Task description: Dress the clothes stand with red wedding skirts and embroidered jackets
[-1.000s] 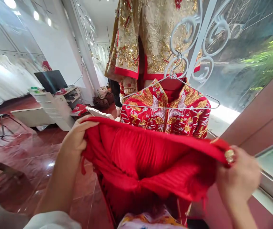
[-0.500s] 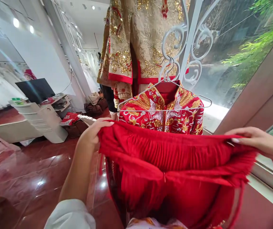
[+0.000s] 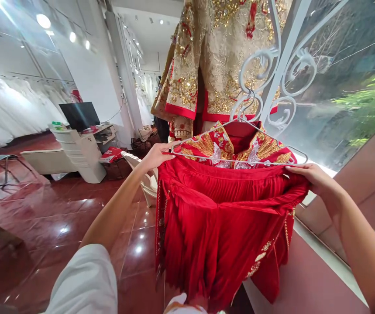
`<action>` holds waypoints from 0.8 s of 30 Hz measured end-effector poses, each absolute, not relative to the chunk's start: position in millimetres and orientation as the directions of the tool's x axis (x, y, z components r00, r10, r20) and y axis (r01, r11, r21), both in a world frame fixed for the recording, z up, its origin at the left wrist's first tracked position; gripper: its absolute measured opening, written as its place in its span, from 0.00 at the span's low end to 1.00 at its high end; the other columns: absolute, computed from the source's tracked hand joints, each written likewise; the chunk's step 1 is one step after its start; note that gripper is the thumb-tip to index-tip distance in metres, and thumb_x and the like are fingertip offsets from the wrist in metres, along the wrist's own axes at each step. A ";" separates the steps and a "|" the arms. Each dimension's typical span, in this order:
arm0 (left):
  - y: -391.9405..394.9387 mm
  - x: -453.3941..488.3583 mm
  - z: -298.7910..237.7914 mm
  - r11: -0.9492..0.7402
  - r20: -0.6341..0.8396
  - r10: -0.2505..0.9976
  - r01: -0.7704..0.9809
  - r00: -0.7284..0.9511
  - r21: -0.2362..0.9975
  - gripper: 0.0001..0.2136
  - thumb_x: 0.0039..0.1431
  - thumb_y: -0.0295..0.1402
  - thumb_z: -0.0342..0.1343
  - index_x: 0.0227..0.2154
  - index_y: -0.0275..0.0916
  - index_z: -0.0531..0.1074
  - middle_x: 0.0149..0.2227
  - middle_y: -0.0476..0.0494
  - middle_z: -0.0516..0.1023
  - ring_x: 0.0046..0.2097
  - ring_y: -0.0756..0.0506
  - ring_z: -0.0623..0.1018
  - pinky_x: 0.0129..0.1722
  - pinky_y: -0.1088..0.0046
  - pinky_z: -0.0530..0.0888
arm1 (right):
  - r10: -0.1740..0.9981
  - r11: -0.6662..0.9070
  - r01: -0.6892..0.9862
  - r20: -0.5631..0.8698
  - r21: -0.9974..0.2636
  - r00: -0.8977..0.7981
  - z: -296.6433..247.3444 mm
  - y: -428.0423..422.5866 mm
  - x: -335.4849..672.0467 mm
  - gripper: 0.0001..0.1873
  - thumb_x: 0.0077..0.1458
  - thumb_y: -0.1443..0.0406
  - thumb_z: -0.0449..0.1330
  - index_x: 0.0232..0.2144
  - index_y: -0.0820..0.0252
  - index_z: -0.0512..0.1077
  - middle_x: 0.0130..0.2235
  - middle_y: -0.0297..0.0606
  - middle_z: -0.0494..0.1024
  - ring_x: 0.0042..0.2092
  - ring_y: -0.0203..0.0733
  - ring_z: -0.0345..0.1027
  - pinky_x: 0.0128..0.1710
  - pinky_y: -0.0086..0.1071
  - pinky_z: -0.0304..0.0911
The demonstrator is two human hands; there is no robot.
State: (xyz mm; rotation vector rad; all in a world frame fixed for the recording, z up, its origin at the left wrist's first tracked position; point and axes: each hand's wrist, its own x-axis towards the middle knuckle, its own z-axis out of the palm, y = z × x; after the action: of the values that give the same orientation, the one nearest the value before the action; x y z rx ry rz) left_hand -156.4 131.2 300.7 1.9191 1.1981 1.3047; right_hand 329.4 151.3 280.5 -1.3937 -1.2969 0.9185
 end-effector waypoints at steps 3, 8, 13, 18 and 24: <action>134.2 -160.3 313.0 -0.524 0.471 0.851 0.439 0.233 0.730 0.18 0.43 0.35 0.62 0.40 0.35 0.78 0.34 0.45 0.80 0.42 0.42 0.76 0.47 0.71 0.70 | 0.989 -0.079 0.036 -0.073 -0.996 0.128 295.3 155.6 328.3 0.03 0.40 0.71 0.66 0.24 0.66 0.77 0.25 0.43 0.78 0.24 0.40 0.70 0.27 0.30 0.64; 143.8 -164.6 340.9 -0.484 0.468 0.867 0.502 0.168 0.717 0.22 0.42 0.36 0.64 0.44 0.37 0.76 0.39 0.43 0.80 0.39 0.42 0.78 0.43 0.69 0.73 | 0.998 0.007 0.130 0.015 -0.991 0.055 324.2 167.5 338.3 0.08 0.44 0.72 0.63 0.30 0.73 0.77 0.25 0.44 0.78 0.25 0.36 0.70 0.29 0.29 0.62; 156.6 -159.2 363.0 -0.437 0.426 0.897 0.386 0.120 0.812 0.25 0.37 0.35 0.66 0.44 0.37 0.76 0.34 0.44 0.80 0.33 0.44 0.78 0.37 0.71 0.74 | 0.994 0.060 0.128 0.048 -0.990 -0.096 340.4 176.7 341.2 0.18 0.49 0.70 0.60 0.43 0.75 0.73 0.30 0.44 0.79 0.30 0.36 0.72 0.34 0.30 0.62; 166.7 -155.4 387.4 -0.319 0.319 0.946 0.297 0.050 0.900 0.31 0.33 0.31 0.68 0.47 0.35 0.74 0.27 0.42 0.79 0.27 0.45 0.76 0.30 0.71 0.74 | 0.995 0.088 0.159 0.095 -0.983 0.037 365.2 178.6 324.0 0.22 0.48 0.68 0.63 0.45 0.79 0.70 0.25 0.41 0.77 0.24 0.32 0.69 0.30 0.27 0.60; 163.7 -160.3 396.0 -0.268 0.231 0.962 0.370 0.143 0.889 0.24 0.35 0.33 0.66 0.41 0.34 0.78 0.28 0.39 0.79 0.28 0.43 0.77 0.30 0.68 0.74 | 0.988 0.139 0.276 0.150 -0.951 0.021 374.8 159.2 309.3 0.24 0.55 0.58 0.55 0.47 0.72 0.71 0.30 0.44 0.79 0.26 0.35 0.70 0.29 0.30 0.62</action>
State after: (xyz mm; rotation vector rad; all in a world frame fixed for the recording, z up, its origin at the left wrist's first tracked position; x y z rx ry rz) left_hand -160.3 163.7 396.0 1.7437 1.2868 1.1089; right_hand 309.3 159.2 374.8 -1.3139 -1.4425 0.9251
